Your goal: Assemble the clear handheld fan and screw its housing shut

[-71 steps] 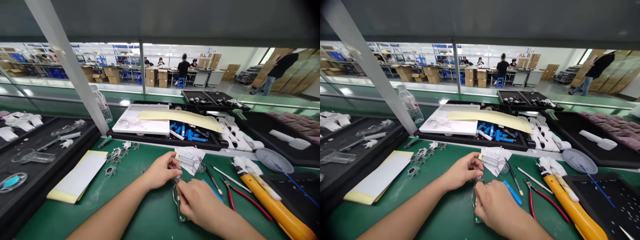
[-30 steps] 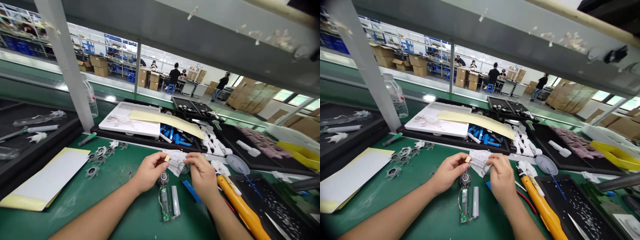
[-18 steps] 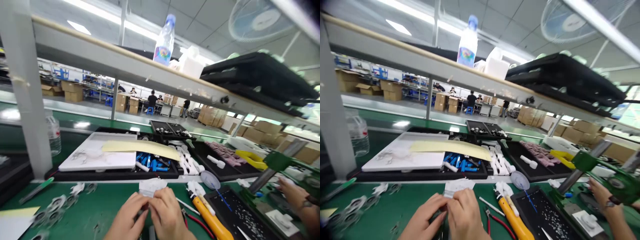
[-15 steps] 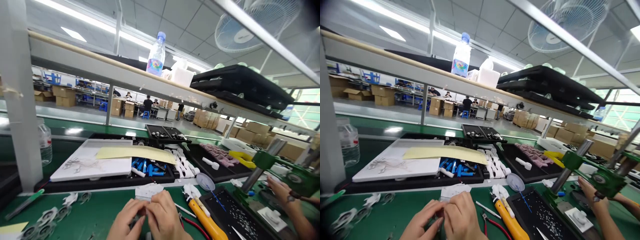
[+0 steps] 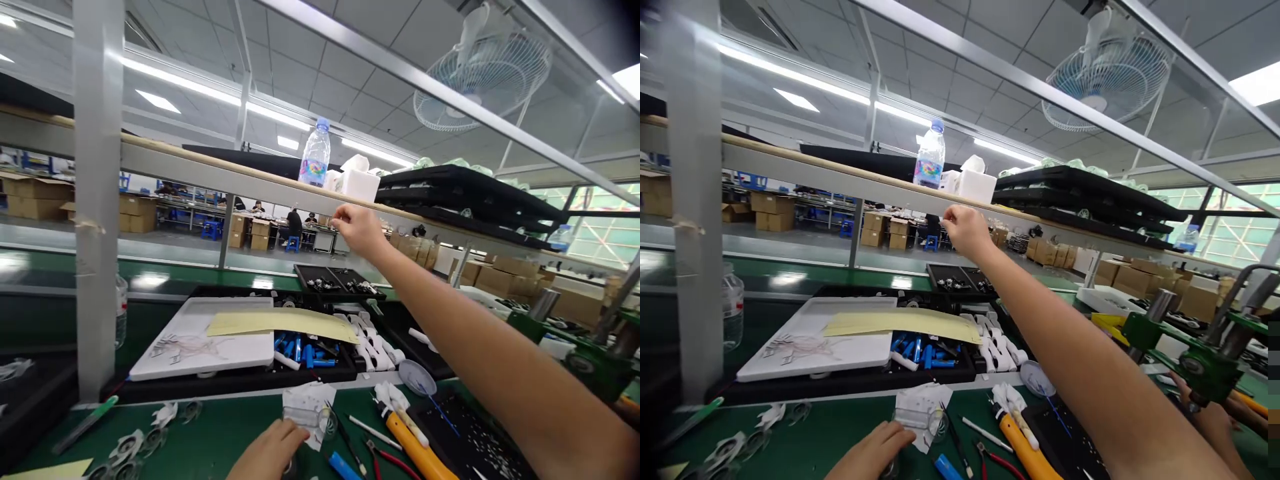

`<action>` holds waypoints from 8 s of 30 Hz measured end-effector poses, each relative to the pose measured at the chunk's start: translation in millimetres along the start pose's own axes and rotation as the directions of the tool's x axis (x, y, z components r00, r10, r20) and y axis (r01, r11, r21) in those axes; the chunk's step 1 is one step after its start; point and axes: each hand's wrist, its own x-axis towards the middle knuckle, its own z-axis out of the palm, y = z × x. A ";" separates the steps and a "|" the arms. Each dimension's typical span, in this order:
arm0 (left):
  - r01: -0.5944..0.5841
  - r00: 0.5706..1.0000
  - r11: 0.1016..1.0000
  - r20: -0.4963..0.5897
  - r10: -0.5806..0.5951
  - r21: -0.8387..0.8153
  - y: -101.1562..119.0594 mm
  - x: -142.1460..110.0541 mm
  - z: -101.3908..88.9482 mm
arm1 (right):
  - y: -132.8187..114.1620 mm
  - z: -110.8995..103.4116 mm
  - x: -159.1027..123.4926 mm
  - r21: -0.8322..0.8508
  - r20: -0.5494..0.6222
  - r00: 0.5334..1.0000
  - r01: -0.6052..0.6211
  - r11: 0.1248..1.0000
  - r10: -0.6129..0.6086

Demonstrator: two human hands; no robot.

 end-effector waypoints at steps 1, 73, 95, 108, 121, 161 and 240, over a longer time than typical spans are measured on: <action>0.009 1.000 1.000 -0.015 -0.009 0.006 -1.5 1.2 0.6 | -5.4 3.1 10.7 -0.037 0.020 0.999 0.026 0.999 -0.025; -0.035 0.990 0.330 -0.078 -0.117 -0.943 18.7 5.4 44.6 | -35.8 59.7 -341.8 0.571 0.701 0.657 -0.751 0.332 0.279; -0.030 0.997 0.184 -0.042 -0.064 -0.982 17.9 3.6 48.1 | -38.7 66.0 -349.6 0.490 0.444 0.872 -0.430 0.758 0.208; -0.215 0.969 0.053 -0.219 -0.111 -0.975 26.1 6.5 58.7 | -43.2 74.4 -353.2 0.439 0.313 0.943 -0.248 0.864 0.112; -0.224 0.937 0.014 -0.219 -0.273 -0.975 29.3 12.3 65.5 | -47.5 82.3 -363.0 0.301 0.338 0.940 -0.070 0.951 -0.038; -0.073 0.957 0.066 -0.088 -0.276 -0.995 25.9 6.9 57.1 | -39.6 64.4 -344.3 0.338 0.740 0.535 -0.820 0.462 0.408; -0.246 0.849 0.340 -0.370 -0.376 -0.908 20.7 3.7 31.0 | 4.3 77.8 -338.6 -0.254 0.687 0.525 -0.473 0.843 0.502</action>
